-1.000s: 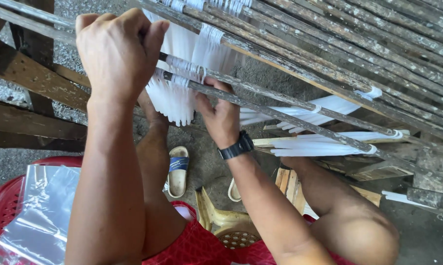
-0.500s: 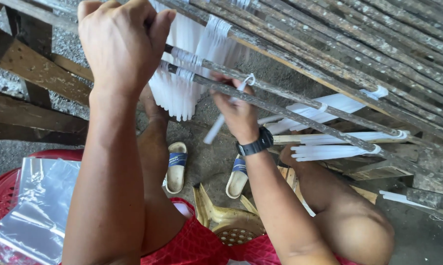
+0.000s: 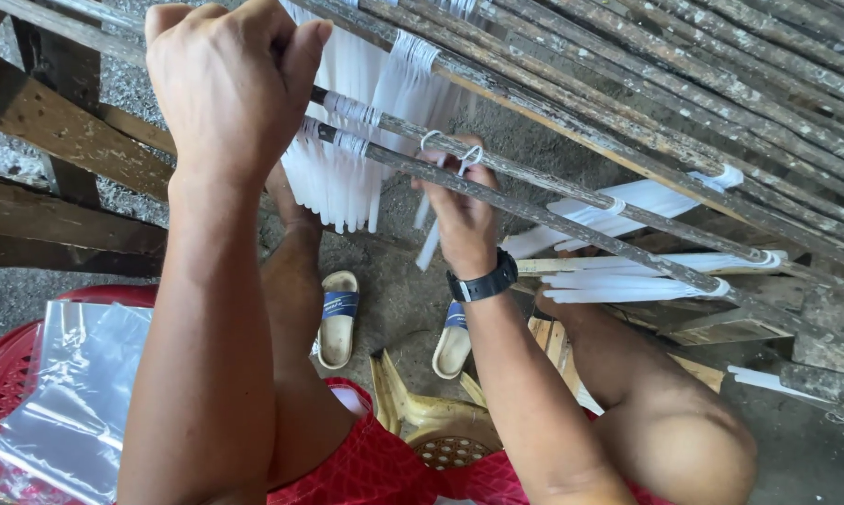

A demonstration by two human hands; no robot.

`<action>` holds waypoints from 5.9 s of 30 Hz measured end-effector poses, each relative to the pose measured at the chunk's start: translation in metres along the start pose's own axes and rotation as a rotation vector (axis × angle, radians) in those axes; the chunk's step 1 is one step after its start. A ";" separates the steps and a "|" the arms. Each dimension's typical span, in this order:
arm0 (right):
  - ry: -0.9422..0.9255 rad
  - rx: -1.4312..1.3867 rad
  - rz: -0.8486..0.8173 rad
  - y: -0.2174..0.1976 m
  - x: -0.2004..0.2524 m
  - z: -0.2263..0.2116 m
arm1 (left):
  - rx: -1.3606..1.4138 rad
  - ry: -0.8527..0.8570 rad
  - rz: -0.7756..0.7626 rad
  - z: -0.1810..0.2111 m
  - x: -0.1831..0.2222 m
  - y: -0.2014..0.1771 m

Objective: A person is seen arranging and sliding bundles of white candle wicks onto thin rods within a large wooden frame rack structure.

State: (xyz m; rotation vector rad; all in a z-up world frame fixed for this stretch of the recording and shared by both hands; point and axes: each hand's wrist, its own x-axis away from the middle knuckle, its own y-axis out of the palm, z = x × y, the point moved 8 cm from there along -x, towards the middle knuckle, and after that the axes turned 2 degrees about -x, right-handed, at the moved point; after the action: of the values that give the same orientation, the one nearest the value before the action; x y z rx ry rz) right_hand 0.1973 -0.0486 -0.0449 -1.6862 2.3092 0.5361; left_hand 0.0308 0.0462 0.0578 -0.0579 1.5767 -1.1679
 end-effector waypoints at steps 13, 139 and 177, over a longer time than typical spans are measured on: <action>0.046 0.192 -0.270 0.040 -0.019 0.003 | 0.020 -0.007 -0.011 -0.003 0.003 0.004; 0.185 1.513 -0.358 -0.162 0.019 -0.189 | 0.236 -0.059 -0.284 -0.013 0.011 0.036; 0.070 1.405 -0.310 -0.174 0.023 -0.195 | 0.340 -0.116 -0.281 -0.039 0.027 0.067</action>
State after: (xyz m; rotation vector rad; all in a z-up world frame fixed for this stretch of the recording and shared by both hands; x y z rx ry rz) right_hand 0.3612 -0.1980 0.0957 -1.1728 1.5576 -0.9963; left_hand 0.0249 0.0890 -0.0121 -0.1242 1.2777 -1.6104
